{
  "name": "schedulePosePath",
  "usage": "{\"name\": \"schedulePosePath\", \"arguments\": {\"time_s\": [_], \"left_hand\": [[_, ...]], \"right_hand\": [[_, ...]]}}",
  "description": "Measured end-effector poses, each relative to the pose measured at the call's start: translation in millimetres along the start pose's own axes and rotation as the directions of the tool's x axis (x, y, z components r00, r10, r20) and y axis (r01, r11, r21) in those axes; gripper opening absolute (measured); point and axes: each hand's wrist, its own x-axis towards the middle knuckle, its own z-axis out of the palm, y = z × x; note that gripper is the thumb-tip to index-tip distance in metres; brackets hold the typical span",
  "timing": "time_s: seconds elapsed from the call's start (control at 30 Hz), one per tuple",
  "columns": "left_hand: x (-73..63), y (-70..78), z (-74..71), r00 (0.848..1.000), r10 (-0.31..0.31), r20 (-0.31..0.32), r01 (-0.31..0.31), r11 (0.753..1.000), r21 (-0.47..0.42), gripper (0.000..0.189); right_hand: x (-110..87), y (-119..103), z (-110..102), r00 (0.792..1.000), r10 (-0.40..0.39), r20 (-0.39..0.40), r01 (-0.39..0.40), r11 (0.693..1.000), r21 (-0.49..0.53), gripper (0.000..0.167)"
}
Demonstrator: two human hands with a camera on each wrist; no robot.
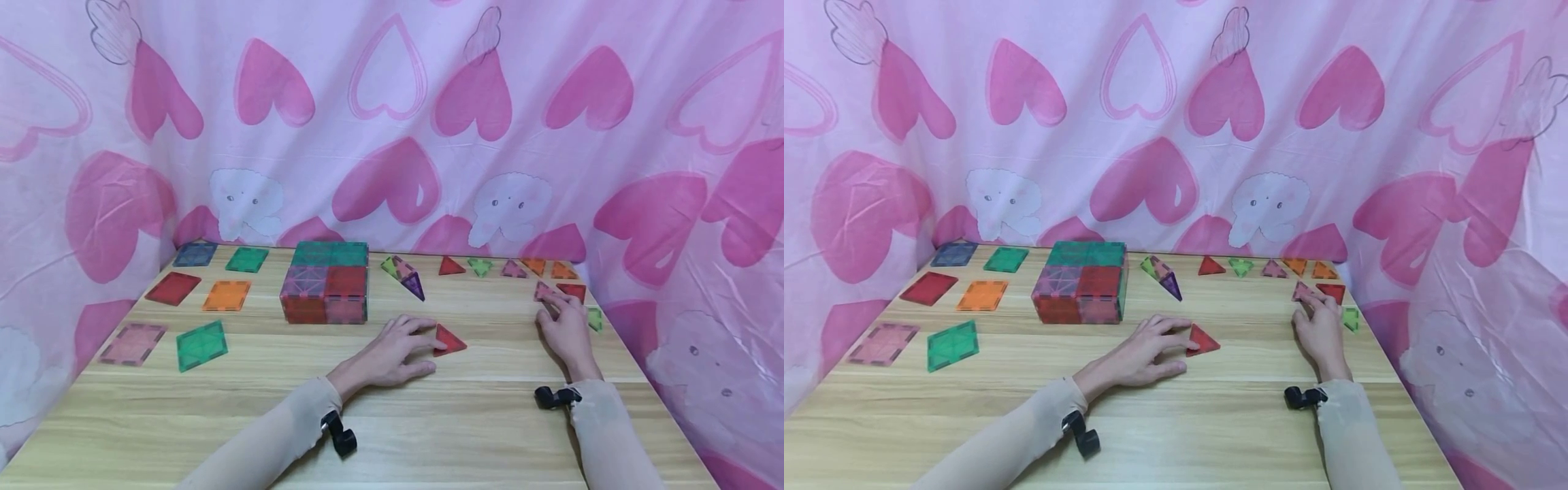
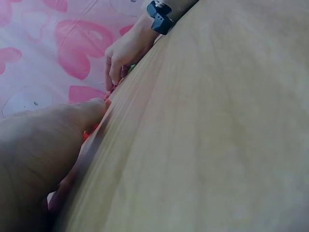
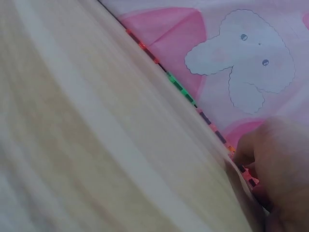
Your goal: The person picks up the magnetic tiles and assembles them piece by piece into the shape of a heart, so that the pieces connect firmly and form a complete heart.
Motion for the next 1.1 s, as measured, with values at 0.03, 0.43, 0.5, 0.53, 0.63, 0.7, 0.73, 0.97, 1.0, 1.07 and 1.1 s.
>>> {"name": "schedulePosePath", "arguments": {"time_s": [0.03, 0.43, 0.5, 0.53, 0.63, 0.7, 0.73, 0.97, 1.0, 1.07, 1.1], "left_hand": [[-0.1, 0.1, -0.3, 1.000, -0.006, -0.011, 0.006, 1.000, -0.018, 0.037], [-0.5, -1.3, 0.8, 0.995, 0.010, -0.103, -0.021, 0.994, -0.110, 0.023], [0.4, -1.6, 1.1, 0.995, 0.009, -0.103, -0.021, 0.993, -0.113, 0.022], [1.0, -1.6, 1.1, 0.995, 0.009, -0.104, -0.021, 0.993, -0.118, 0.021], [2.0, -1.9, 1.0, 0.991, -0.003, -0.132, -0.020, 0.984, -0.174, 0.023], [2.1, -2.7, 1.2, 0.986, -0.014, -0.168, -0.022, 0.978, -0.209, 0.035], [1.9, -3.3, 1.3, 0.982, -0.022, -0.188, -0.022, 0.973, -0.229, 0.043], [1.8, -5.2, 2.4, 0.961, -0.141, -0.237, 0.061, 0.947, -0.315, 0.064], [1.9, -5.0, 2.3, 0.958, -0.161, -0.239, 0.078, 0.943, -0.324, 0.060], [2.0, -4.4, 2.0, 0.949, -0.198, -0.244, 0.107, 0.934, -0.341, 0.048], [2.0, -4.2, 1.8, 0.945, -0.214, -0.247, 0.120, 0.930, -0.348, 0.043]], "right_hand": [[-0.5, -0.6, 0.0, 1.000, 0.000, 0.000, 0.000, 1.000, -0.003, 0.044], [-4.0, 1.3, 1.6, 0.995, -0.103, 0.010, 0.103, 0.995, -0.004, 0.020], [-3.8, 1.3, 2.1, 0.991, -0.135, 0.005, 0.135, 0.991, 0.002, 0.018], [-3.7, 1.0, 2.3, 0.989, -0.147, 0.002, 0.147, 0.989, 0.007, 0.017], [-4.3, -0.3, 2.6, 0.987, -0.162, -0.007, 0.162, 0.987, 0.008, 0.013], [-4.6, -0.9, 2.9, 0.987, -0.158, -0.011, 0.158, 0.987, 0.002, 0.010], [-4.6, -1.3, 3.0, 0.988, -0.154, -0.013, 0.154, 0.988, -0.001, 0.010], [-4.9, -3.5, 2.4, 0.996, -0.091, 0.000, 0.091, 0.995, 0.035, 0.027], [-4.9, -3.2, 2.1, 0.997, -0.082, 0.005, 0.082, 0.996, 0.047, 0.035], [-4.7, -2.9, 1.9, 0.997, -0.079, 0.008, 0.079, 0.995, 0.067, 0.050], [-4.6, -2.6, 1.9, 0.996, -0.083, 0.010, 0.082, 0.994, 0.077, 0.055]]}}
